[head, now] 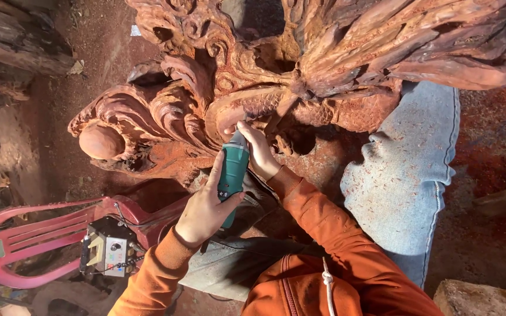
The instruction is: Using a handheld rotary tool to carve and refine the intricate details of a large wooden sculpture.
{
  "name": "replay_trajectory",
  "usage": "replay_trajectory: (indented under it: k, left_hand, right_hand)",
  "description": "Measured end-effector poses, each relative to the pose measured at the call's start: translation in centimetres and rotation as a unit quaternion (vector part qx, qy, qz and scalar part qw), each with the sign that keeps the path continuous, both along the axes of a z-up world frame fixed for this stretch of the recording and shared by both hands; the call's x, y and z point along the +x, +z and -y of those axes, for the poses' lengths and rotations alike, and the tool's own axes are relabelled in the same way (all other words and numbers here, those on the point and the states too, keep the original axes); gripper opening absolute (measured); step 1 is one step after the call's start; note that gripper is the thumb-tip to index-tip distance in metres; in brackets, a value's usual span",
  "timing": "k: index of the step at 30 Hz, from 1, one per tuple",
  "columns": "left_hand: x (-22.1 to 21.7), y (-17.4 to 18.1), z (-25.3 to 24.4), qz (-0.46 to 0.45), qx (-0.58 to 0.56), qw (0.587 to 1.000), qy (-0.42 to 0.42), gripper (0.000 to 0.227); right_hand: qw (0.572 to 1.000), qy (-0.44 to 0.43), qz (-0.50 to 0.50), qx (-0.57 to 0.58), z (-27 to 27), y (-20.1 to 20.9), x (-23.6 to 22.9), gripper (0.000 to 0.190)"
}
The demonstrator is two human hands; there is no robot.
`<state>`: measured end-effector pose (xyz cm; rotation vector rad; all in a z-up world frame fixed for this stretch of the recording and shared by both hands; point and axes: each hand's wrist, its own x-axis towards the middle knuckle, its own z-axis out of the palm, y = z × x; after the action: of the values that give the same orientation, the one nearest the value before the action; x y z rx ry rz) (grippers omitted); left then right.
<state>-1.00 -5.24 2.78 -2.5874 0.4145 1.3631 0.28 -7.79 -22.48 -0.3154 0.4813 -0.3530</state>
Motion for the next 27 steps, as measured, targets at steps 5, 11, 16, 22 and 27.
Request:
replay_trajectory:
  k: [5,11,16,22,27]
  left_hand:
    - [-0.5,-0.9,-1.0,0.016,-0.018,1.0,0.004,0.096]
    - [-1.0,-1.5,-1.5,0.02,-0.029,0.999,0.013,0.097]
    - [-1.6,-2.2,-2.1,0.023,-0.043,0.998,0.028,0.097]
    - [-2.0,-3.3,-2.8,0.033,-0.044,0.998,0.027,0.098]
    - [-2.1,-4.2,-3.4,0.044,-0.043,0.998,0.014,0.098]
  right_hand:
    - [1.0,-0.017,0.003,0.001,0.3,0.8,0.1,0.039]
    - [1.0,-0.019,0.013,-0.004,-0.4,-1.0,0.3,0.04]
    - [0.999,-0.035,0.0,0.0,0.5,0.8,-0.6,0.035]
    - [0.999,-0.034,-0.009,-0.021,0.5,1.0,-1.2,0.039]
    - [0.999,-0.041,-0.004,-0.027,0.4,0.9,-1.4,0.041]
